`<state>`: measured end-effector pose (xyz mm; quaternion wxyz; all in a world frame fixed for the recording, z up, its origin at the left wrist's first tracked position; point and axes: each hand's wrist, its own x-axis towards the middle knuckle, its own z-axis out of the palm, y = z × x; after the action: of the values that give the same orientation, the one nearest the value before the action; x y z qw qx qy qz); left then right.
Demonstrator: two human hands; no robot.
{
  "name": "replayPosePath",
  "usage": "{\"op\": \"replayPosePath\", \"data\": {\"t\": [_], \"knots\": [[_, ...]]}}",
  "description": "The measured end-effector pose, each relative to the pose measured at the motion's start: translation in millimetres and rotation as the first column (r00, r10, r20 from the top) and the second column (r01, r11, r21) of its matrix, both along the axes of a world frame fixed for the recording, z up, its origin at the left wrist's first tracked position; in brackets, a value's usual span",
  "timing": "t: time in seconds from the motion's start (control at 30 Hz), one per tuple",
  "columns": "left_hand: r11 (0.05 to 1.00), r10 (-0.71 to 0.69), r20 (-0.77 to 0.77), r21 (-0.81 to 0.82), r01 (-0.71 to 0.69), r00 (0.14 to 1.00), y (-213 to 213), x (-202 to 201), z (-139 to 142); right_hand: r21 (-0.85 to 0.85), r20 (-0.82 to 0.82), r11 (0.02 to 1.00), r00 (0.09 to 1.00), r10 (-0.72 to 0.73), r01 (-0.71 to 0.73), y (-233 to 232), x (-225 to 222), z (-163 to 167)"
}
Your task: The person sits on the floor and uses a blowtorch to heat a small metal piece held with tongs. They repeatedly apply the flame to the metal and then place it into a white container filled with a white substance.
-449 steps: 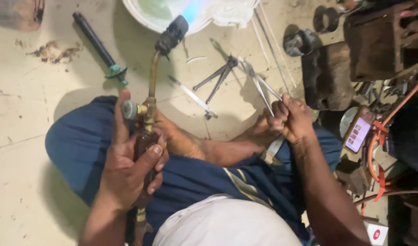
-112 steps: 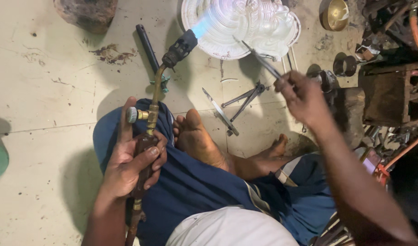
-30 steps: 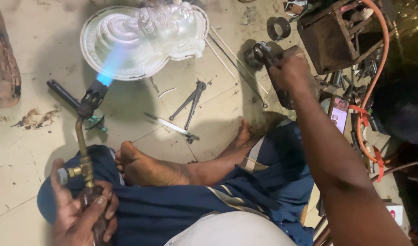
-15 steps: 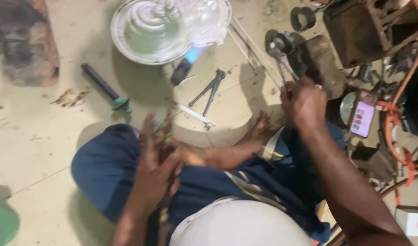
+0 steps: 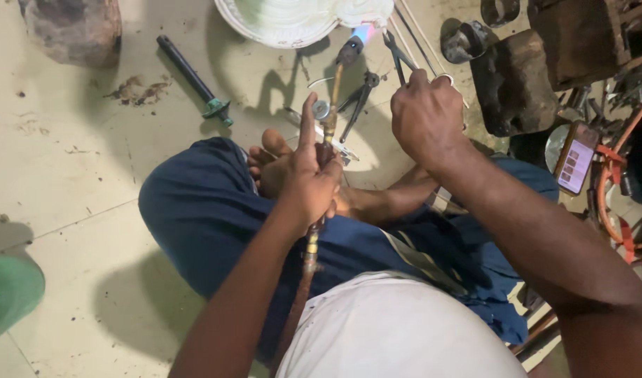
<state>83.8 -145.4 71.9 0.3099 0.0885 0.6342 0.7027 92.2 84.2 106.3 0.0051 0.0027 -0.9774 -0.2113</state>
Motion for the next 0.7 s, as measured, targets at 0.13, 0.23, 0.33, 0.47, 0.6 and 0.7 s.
{"op": "replayPosePath", "data": {"t": [0.13,0.23,0.33,0.47,0.6,0.7], "knots": [[0.999,-0.032,0.048,-0.001,0.032,0.998,1,-2,-2,0.044,0.042,0.999,0.999,0.002,-0.004,-7,-10,0],[0.996,-0.027,0.035,0.080,0.024,0.999,1,-3,-1,0.058,0.032,0.998,0.999,0.010,-0.012,-10,-10,-1],[0.998,-0.026,0.087,0.063,0.021,0.996,0,-2,1,0.069,0.087,0.997,0.996,-0.036,0.030,-12,-13,0],[0.996,-0.043,0.123,0.087,0.033,0.991,-3,-2,5,0.091,0.159,0.992,0.982,-0.107,0.093,-15,-20,2],[0.989,-0.065,0.174,0.140,0.041,0.983,-5,-2,7,0.125,0.249,0.979,0.950,-0.190,0.163,-17,-29,5],[0.978,-0.070,0.190,0.207,0.030,0.979,-5,-2,5,0.117,0.231,0.984,0.960,-0.159,0.135,-19,-28,7]]}}
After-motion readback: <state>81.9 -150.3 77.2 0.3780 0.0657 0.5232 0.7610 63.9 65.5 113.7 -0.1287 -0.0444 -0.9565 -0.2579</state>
